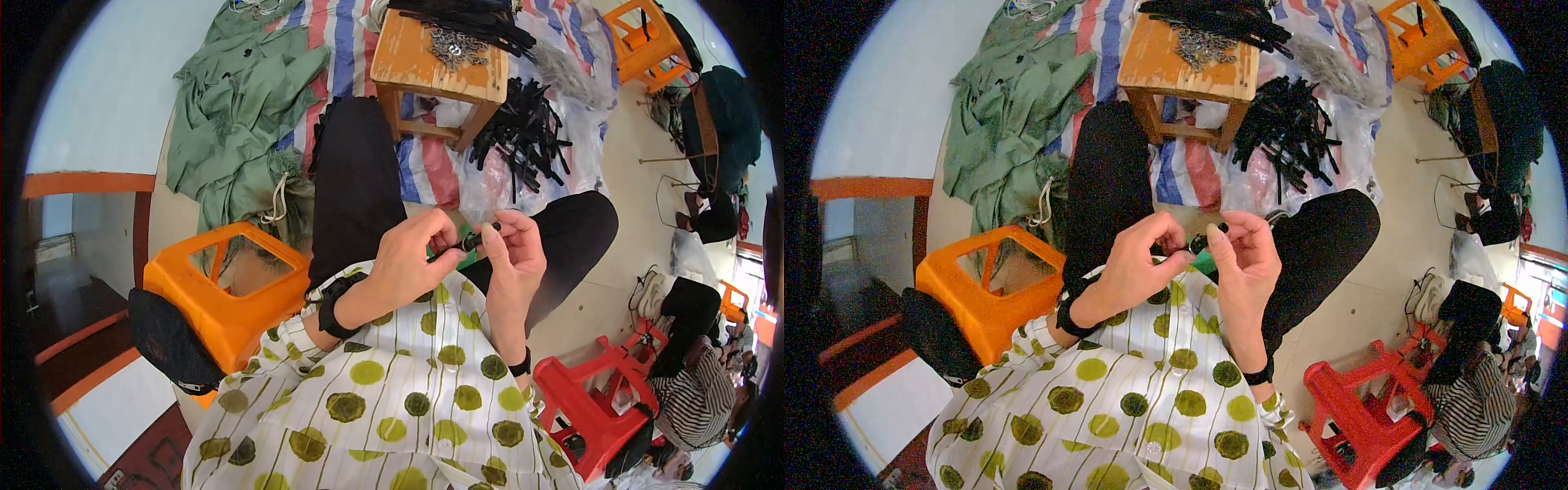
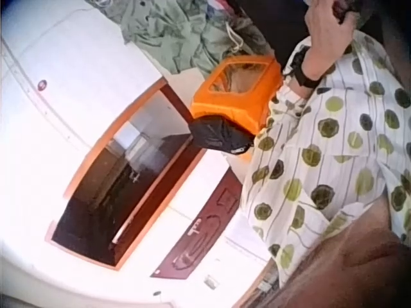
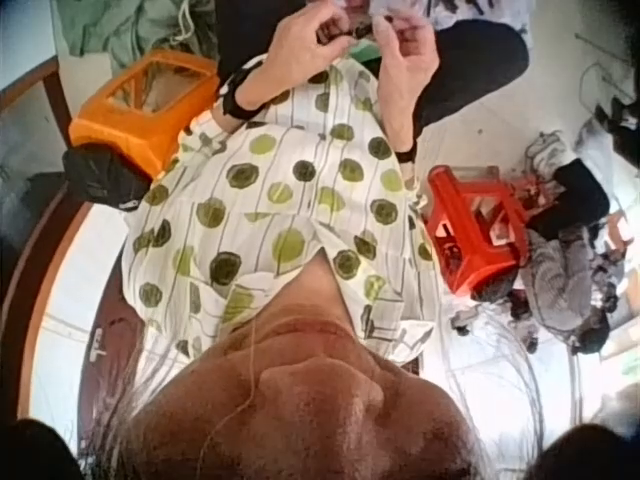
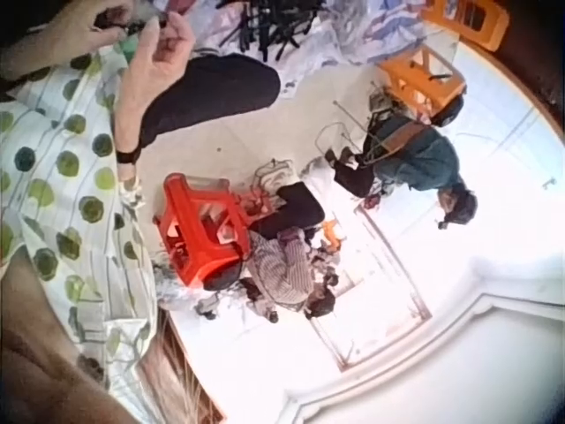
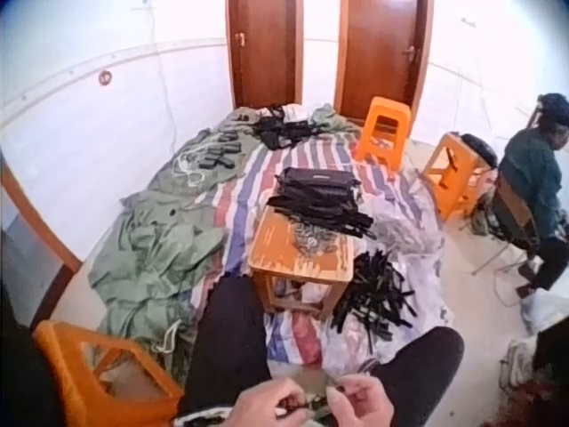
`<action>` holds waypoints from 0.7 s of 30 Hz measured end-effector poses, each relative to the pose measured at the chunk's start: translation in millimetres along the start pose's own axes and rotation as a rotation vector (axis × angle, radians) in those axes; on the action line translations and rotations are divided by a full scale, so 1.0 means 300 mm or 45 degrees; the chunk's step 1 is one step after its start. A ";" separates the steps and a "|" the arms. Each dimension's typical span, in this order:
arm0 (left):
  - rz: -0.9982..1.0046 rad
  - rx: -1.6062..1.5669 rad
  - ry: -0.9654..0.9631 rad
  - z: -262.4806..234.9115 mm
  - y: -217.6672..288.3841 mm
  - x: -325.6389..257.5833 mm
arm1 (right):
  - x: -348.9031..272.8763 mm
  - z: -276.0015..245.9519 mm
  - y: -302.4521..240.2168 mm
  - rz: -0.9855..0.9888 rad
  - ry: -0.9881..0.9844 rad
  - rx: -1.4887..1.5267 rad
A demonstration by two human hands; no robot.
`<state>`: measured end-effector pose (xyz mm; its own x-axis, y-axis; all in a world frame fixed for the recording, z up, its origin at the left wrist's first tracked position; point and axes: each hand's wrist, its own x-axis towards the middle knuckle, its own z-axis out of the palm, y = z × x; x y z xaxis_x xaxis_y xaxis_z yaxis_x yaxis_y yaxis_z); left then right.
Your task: Assembling small black plastic components by hand.
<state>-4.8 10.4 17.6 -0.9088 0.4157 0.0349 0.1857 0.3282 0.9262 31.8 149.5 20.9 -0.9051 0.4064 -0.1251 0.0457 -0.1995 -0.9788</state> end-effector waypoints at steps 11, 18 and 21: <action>-0.154 -0.934 0.049 0.002 -0.061 0.003 | 0.021 -0.026 0.045 0.216 -0.162 0.102; 0.044 -0.520 0.022 -0.016 -0.045 0.004 | 0.012 -0.062 0.112 0.608 -0.512 0.696; 0.177 -0.224 0.070 -0.026 -0.015 0.011 | 0.022 -0.041 0.074 0.587 -0.457 0.701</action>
<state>-11.6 3.7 16.6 -0.8989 0.3982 0.1831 0.2474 0.1162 0.9619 31.9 158.7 -3.8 -0.9310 -0.1169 -0.3458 0.3176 -0.7266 -0.6093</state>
